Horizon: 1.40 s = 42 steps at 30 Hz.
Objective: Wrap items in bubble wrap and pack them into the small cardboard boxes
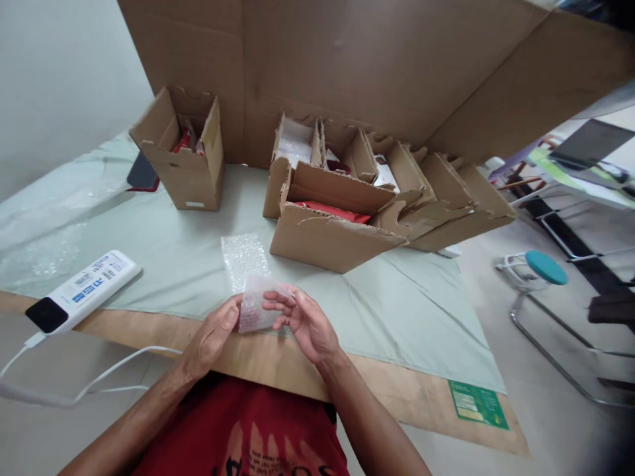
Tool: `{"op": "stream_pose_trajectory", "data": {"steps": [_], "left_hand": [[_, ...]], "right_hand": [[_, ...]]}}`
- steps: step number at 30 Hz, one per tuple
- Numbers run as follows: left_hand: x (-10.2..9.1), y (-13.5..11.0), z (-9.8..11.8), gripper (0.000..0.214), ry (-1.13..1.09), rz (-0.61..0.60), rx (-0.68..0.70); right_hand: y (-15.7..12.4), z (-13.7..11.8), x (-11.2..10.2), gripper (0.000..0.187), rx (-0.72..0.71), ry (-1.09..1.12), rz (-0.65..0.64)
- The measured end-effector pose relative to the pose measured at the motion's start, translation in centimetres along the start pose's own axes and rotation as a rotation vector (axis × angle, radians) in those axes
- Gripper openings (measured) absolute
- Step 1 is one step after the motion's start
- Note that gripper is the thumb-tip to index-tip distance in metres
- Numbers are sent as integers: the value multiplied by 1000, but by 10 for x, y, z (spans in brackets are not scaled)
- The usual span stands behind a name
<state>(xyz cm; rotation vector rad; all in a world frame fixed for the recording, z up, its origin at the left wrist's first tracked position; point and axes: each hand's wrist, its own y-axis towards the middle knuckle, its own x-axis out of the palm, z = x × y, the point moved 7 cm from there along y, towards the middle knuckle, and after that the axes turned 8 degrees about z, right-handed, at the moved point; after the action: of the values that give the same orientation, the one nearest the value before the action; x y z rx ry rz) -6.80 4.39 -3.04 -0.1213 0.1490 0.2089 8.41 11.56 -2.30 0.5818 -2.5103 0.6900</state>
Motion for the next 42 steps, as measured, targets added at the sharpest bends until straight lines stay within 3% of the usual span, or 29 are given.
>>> {"op": "stream_pose_trajectory", "data": {"steps": [3, 6, 13, 16, 18, 20, 23, 25, 27, 29, 32, 34, 36, 39, 42], "left_hand": [[-16, 4, -13, 56, 160, 250, -42], [-20, 5, -15, 45, 412, 417, 54], [-15, 2, -9, 54, 684, 474, 256], [-15, -2, -5, 58, 803, 492, 319], [-15, -2, -3, 60, 885, 490, 340], [-14, -1, -1, 60, 952, 462, 348], [-12, 3, 1, 53, 1026, 421, 363], [-12, 4, 3, 49, 1048, 418, 370], [-14, 1, 9, 46, 1036, 434, 407], [-14, -7, 19, 46, 999, 425, 499], [-6, -21, 30, 49, 915, 254, 667], [-2, -27, 30, 38, 860, 155, 710], [-4, -27, 27, 22, 807, 175, 702], [-8, -22, 21, 14, 730, 270, 654], [-11, -18, 19, 9, 688, 309, 607]], "right_hand": [[19, 12, 6, 43, 64, -7, -21], [26, 19, 5, 51, 106, -66, -16], [31, 22, 0, 94, 97, -137, 14], [30, 22, 0, 101, 69, -186, 13], [24, 18, -1, 94, -4, -276, 4], [14, 8, -2, 80, -171, -490, -32], [-7, -3, 1, 60, -536, -1025, -133], [-15, 0, 1, 48, -708, -1346, -188], [-15, 5, 2, 36, -795, -1510, -206], [-12, 5, 4, 28, -853, -1530, -191], [-9, -3, 11, 25, -871, -1434, -207], [-8, -7, 14, 25, -818, -1373, -250], [-7, -11, 14, 26, -757, -1333, -286], [-2, -11, 7, 42, -658, -1290, -286], [9, -9, -3, 31, -534, -1200, -176]]}}
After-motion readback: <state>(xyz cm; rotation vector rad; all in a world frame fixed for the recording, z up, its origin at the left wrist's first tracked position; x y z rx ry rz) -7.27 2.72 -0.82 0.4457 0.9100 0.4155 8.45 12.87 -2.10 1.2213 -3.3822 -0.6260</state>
